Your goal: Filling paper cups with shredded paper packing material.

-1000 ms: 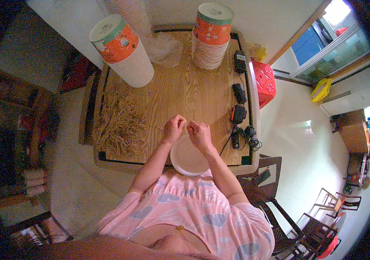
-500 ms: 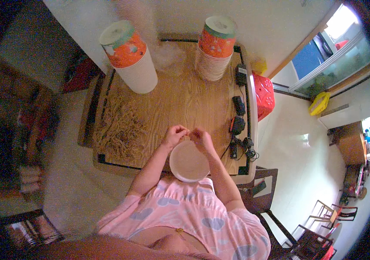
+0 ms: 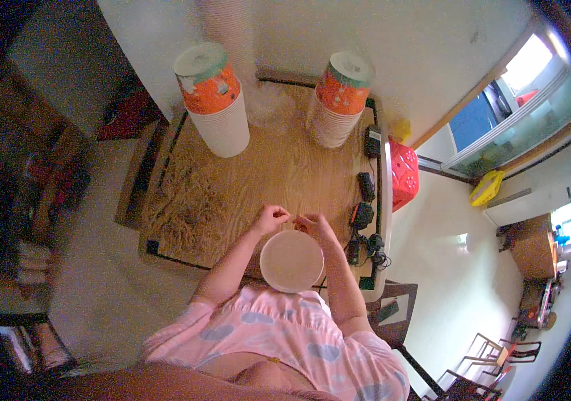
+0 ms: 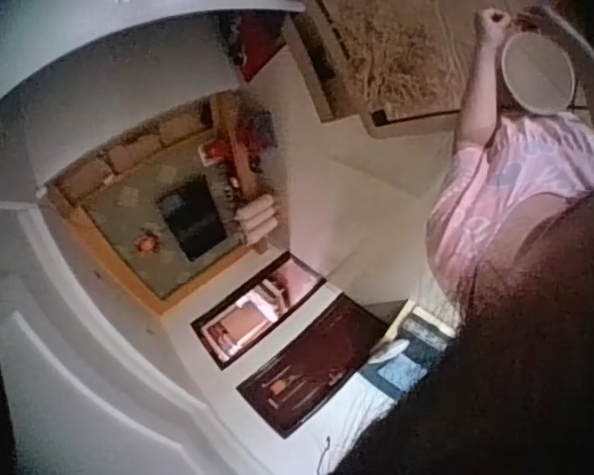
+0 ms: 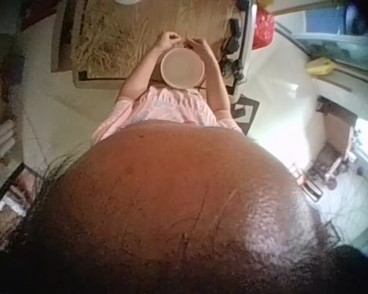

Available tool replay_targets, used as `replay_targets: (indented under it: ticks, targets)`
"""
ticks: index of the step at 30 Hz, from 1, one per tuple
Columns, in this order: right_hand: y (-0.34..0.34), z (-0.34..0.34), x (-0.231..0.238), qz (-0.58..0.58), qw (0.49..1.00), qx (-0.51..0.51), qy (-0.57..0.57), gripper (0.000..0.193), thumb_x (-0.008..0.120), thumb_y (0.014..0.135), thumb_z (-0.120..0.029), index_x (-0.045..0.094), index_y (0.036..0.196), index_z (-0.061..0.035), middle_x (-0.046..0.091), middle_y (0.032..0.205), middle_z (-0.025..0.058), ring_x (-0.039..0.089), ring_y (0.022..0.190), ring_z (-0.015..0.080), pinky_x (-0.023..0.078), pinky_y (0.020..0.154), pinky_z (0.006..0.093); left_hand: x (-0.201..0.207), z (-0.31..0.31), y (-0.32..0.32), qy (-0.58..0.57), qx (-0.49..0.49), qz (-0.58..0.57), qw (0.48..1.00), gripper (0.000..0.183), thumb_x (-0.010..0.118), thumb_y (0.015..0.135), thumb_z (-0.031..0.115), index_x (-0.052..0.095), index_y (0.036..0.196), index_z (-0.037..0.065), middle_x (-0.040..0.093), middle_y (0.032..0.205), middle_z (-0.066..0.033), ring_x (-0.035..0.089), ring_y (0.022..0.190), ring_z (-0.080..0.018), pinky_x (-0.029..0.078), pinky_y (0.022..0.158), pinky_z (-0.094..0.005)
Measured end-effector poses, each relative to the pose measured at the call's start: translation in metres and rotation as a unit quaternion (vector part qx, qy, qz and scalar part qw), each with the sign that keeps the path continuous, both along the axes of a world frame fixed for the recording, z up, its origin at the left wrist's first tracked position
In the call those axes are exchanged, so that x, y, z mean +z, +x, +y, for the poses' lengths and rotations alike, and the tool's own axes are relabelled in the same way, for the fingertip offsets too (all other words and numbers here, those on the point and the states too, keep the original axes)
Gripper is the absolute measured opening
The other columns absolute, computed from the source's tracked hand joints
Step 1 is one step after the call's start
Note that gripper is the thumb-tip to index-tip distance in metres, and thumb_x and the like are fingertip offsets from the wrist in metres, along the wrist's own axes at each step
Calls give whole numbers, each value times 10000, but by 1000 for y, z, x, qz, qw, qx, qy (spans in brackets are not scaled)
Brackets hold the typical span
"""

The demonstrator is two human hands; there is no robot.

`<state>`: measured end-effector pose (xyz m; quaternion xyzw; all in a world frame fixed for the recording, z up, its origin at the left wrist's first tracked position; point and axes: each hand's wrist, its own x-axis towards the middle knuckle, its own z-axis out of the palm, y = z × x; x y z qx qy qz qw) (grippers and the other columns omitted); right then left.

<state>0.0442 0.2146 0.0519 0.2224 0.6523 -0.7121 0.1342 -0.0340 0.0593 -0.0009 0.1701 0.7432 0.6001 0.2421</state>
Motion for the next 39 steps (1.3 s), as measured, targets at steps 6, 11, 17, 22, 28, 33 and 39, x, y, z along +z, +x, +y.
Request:
replay_targets:
  ticks: [6,11,17,22,28,33,39]
  targets:
    - [-6,5,2,-36,998,2,-59,181,584,820,-184,621,788,-9,554,653,-8,473,540,36,360,465,167,14,10,-8,-7,-8,68,998,103,616,720,121,642,767,33,634,690,-81,603,635,-147,478,607,-277]
    - [-9,5,-1,-27,997,1,-73,149,602,805,-162,609,789,-14,542,633,-18,459,526,32,337,446,163,31,15,-16,-47,-52,134,989,114,612,703,144,640,756,48,630,690,-101,612,647,-207,478,610,-312]
    - [-7,8,-12,33,999,25,31,162,616,797,-180,590,727,-36,547,666,-22,467,585,53,355,501,198,38,12,-20,-161,-112,277,941,104,601,694,158,633,718,62,609,728,-117,594,703,-280,469,643,-387]
    - [0,15,-21,60,996,52,41,173,629,784,-197,570,709,-53,531,655,-35,453,584,57,358,507,213,23,8,-10,-121,-16,250,960,98,614,672,158,619,672,60,581,719,-115,573,688,-282,451,621,-386]
    - [21,8,-22,-37,997,30,-54,150,563,832,-180,555,743,-60,527,627,-18,492,548,67,389,466,226,-1,-7,-3,-181,16,211,961,88,596,669,144,613,666,57,591,724,-124,577,690,-290,459,626,-397]
    - [28,-6,2,-7,998,50,42,151,586,822,-192,568,779,-48,556,667,-6,514,601,77,415,514,236,-4,-13,-3,-154,-85,140,974,98,611,656,111,631,741,65,606,734,-100,589,713,-259,465,651,-370]
    - [44,-15,2,91,979,40,177,148,644,758,-128,564,797,-9,571,741,22,518,670,96,421,587,231,-5,-7,-1,-25,-146,170,974,223,671,667,131,641,877,61,634,774,-56,593,742,-163,470,677,-293]
